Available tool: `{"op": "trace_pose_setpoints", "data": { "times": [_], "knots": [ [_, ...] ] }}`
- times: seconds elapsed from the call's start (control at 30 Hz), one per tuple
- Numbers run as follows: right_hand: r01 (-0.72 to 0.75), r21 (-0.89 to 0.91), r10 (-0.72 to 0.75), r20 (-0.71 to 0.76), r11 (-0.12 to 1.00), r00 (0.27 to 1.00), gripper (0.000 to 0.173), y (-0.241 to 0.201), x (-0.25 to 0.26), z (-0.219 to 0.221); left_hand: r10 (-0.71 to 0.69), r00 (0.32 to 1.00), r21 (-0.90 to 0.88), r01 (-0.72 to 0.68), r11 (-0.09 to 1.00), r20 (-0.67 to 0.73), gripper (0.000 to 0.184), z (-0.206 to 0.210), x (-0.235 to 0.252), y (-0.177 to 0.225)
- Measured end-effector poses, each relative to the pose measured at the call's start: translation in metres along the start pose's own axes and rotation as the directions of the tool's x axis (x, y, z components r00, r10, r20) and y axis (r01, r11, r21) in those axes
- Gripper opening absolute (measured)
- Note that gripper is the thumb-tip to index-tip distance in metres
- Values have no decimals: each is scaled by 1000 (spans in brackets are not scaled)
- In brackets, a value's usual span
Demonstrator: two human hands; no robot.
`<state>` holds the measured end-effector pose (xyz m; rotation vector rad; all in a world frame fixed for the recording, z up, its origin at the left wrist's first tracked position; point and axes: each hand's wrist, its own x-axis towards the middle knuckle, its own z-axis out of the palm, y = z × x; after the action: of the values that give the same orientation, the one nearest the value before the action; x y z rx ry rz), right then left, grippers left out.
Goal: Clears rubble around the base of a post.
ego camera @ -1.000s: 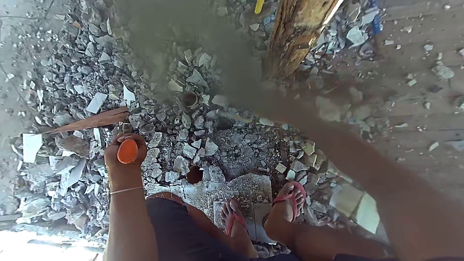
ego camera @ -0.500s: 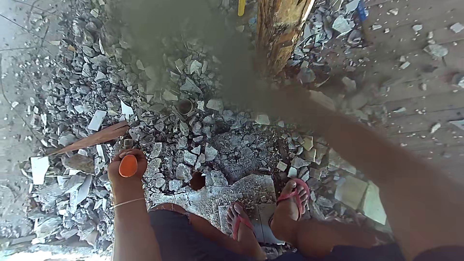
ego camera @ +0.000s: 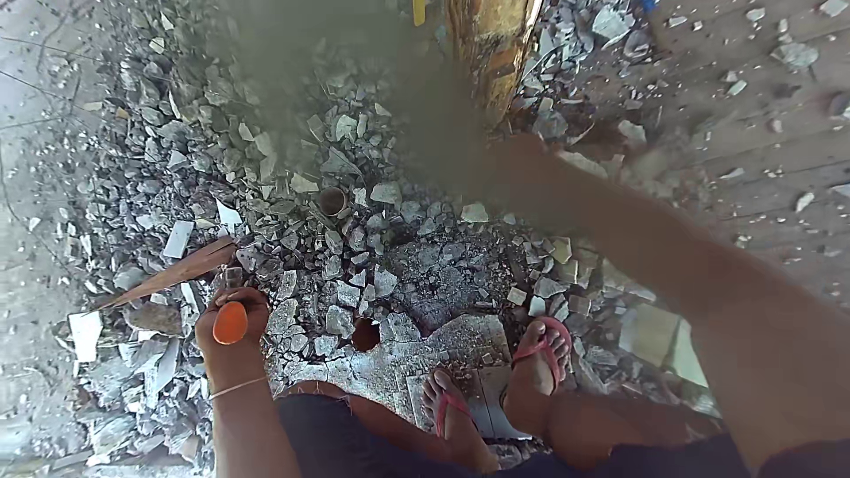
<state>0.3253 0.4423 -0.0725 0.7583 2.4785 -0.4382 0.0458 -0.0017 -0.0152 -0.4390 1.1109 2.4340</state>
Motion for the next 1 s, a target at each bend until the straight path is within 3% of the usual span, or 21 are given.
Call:
{"op": "trace_pose_setpoints", "data": {
  "times": [0.1,0.2,0.33,0.57,0.77,1.0],
  "knots": [
    [48,-55,-39,161,997,986,56,-25,1,34,-25,998,-25,27,999,58,52,-3,1,-1],
    [35,-74,-19,212,997,977,54,-20,-1,33,-78,994,-93,84,992,70,53,2,-1,-1],
    [79,-130,-57,160,988,986,57,-22,-4,35,-97,990,-98,107,989,103,53,3,1,-1],
    [55,-84,-38,189,995,981,54,-24,-10,44,-61,998,-24,61,998,21,51,4,5,-8],
    [103,-153,-71,206,983,976,52,-26,-8,41,-60,998,-31,60,998,-11,51,-4,6,-6],
    [93,-77,-83,123,993,989,55,-12,-13,46,-70,994,-46,74,996,84,51,-5,-1,-3]
  ]
}}
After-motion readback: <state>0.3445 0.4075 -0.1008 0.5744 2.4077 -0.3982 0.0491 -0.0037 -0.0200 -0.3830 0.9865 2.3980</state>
